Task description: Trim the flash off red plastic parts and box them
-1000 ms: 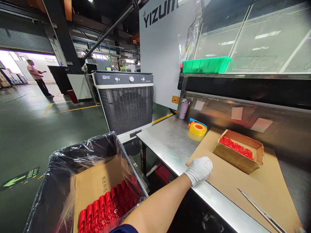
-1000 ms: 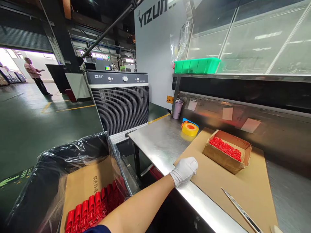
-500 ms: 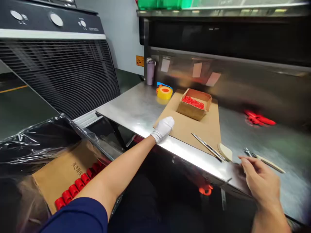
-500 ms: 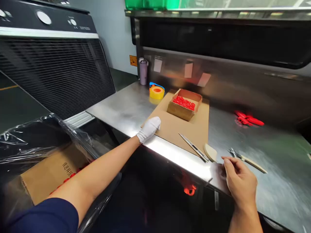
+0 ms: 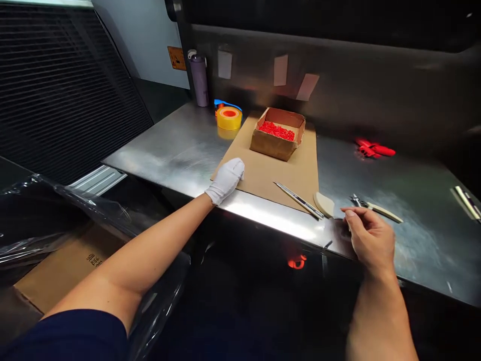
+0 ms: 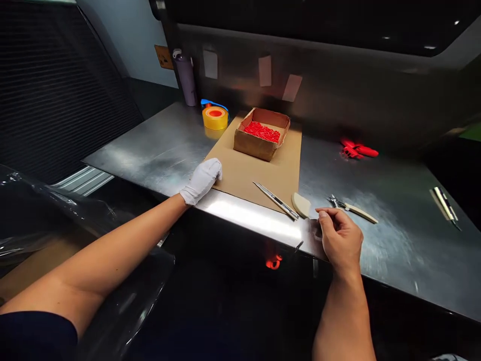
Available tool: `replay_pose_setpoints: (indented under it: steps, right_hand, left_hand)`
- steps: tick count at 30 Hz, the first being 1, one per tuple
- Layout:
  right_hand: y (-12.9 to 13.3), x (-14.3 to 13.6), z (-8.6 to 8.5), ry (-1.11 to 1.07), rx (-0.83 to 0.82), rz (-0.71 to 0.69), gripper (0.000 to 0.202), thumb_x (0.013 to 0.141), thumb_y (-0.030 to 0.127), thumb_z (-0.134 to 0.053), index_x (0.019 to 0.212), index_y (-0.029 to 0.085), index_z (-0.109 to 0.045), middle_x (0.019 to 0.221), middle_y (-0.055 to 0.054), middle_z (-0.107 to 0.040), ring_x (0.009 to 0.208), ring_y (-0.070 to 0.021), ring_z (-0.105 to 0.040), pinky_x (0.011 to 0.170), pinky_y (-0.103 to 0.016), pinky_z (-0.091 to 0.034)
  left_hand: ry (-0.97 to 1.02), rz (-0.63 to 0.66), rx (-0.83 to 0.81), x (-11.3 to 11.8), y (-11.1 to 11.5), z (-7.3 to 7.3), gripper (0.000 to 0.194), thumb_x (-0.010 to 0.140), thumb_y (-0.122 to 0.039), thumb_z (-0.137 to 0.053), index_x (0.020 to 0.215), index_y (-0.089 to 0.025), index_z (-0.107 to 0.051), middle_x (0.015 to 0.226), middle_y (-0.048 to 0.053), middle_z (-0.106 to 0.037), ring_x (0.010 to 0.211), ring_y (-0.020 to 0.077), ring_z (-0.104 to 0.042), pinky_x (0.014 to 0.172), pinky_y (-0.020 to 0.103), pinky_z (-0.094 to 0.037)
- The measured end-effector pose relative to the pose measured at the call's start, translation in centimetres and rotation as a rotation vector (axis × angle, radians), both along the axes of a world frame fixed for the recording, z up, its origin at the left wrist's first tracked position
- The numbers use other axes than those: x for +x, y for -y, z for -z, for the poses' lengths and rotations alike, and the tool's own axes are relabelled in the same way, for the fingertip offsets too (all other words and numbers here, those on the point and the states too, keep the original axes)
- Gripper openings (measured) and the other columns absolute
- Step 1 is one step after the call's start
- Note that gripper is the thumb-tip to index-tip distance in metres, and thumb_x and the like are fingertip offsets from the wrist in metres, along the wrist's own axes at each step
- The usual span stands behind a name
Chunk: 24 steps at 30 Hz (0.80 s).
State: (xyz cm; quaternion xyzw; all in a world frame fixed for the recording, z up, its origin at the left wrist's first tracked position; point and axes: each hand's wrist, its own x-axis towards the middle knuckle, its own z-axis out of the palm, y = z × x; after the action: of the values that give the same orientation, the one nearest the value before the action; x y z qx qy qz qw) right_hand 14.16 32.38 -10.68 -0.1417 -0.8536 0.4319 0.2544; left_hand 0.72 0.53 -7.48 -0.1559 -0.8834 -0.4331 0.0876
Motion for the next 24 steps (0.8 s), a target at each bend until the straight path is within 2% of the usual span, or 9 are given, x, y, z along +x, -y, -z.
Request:
replay_pose_setpoints:
  steps: [1,3,7,11,16,19,24]
  right_hand:
    - [0.1,0.0,-0.1,-0.009,-0.004,0.000,0.040,0.079,0.051,-0.060,0.092,0.015,-0.071,0.072,-0.004,-0.060,0.056,-0.0166,-0.048,0.050,-0.026,-0.036]
    - [0.2,0.1,-0.2,-0.020,-0.015,-0.006,0.038,0.080,0.049,-0.061,0.092,0.015,-0.071,0.072,-0.004,-0.059,0.057,-0.0168,-0.049,0.050,-0.026,-0.036]
    - [0.2,0.2,-0.2,-0.043,-0.013,-0.018,0.032,0.083,0.044,-0.062,0.094,0.016,-0.071,0.071,-0.003,-0.058,0.056,-0.0150,-0.047,0.050,-0.025,-0.036]
    - [0.2,0.3,-0.1,-0.061,-0.035,-0.018,0.031,0.082,0.044,-0.064,0.092,0.016,-0.071,0.069,-0.003,-0.057,0.054,-0.0147,-0.046,0.048,-0.026,-0.034]
    - [0.0,0.0,0.0,-0.084,-0.050,-0.050,0.023,0.084,0.040,-0.064,0.090,0.019,-0.071,0.069,-0.004,-0.055,0.053,-0.0154,-0.043,0.049,-0.028,-0.030]
    - [0.0,-0.3,0.0,-0.125,-0.060,-0.079,0.024,0.082,0.043,-0.063,0.086,0.019,-0.069,0.067,-0.004,-0.054,0.051,-0.0150,-0.042,0.047,-0.027,-0.029]
    - [0.1,-0.7,0.0,-0.107,-0.013,-0.114,0.033,0.088,0.046,-0.053,0.086,0.016,-0.066,0.066,-0.001,-0.054,0.053,-0.0152,-0.047,0.049,-0.024,-0.036]
  left_hand:
    - [0.001,-0.008,0.004,0.0,0.0,0.0,0.032,0.098,-0.023,-0.047,0.067,-0.018,-0.053,0.072,-0.001,-0.059,0.071,0.0137,-0.057,0.077,0.032,-0.049]
    - [0.009,-0.012,0.008,-0.1,-0.1,0.1,0.035,0.099,-0.020,-0.044,0.065,-0.017,-0.052,0.071,-0.002,-0.059,0.071,0.0127,-0.057,0.078,0.031,-0.049]
    - [0.018,-0.003,0.007,-0.4,-0.3,0.3,0.034,0.099,-0.023,-0.044,0.068,-0.016,-0.055,0.070,-0.002,-0.058,0.069,0.0128,-0.057,0.074,0.031,-0.050]
    - [0.030,0.003,-0.027,-0.2,-0.4,0.1,0.037,0.100,-0.022,-0.037,0.068,-0.016,-0.054,0.068,-0.002,-0.054,0.071,0.0126,-0.058,0.075,0.030,-0.049]
    - [0.070,0.003,-0.094,-0.3,-0.5,-0.1,0.036,0.096,-0.018,-0.030,0.064,-0.021,-0.045,0.072,0.000,-0.054,0.072,0.0115,-0.052,0.078,0.027,-0.046]
    - [0.072,0.036,-0.114,0.3,-0.4,-1.0,0.034,0.094,-0.020,-0.032,0.061,-0.023,-0.040,0.073,0.000,-0.054,0.074,0.0136,-0.048,0.079,0.028,-0.043]
    - [0.045,0.131,-0.167,1.4,0.1,-2.8,0.030,0.090,-0.017,-0.024,0.066,-0.022,-0.042,0.071,-0.003,-0.046,0.076,0.0139,-0.041,0.076,0.028,-0.036]
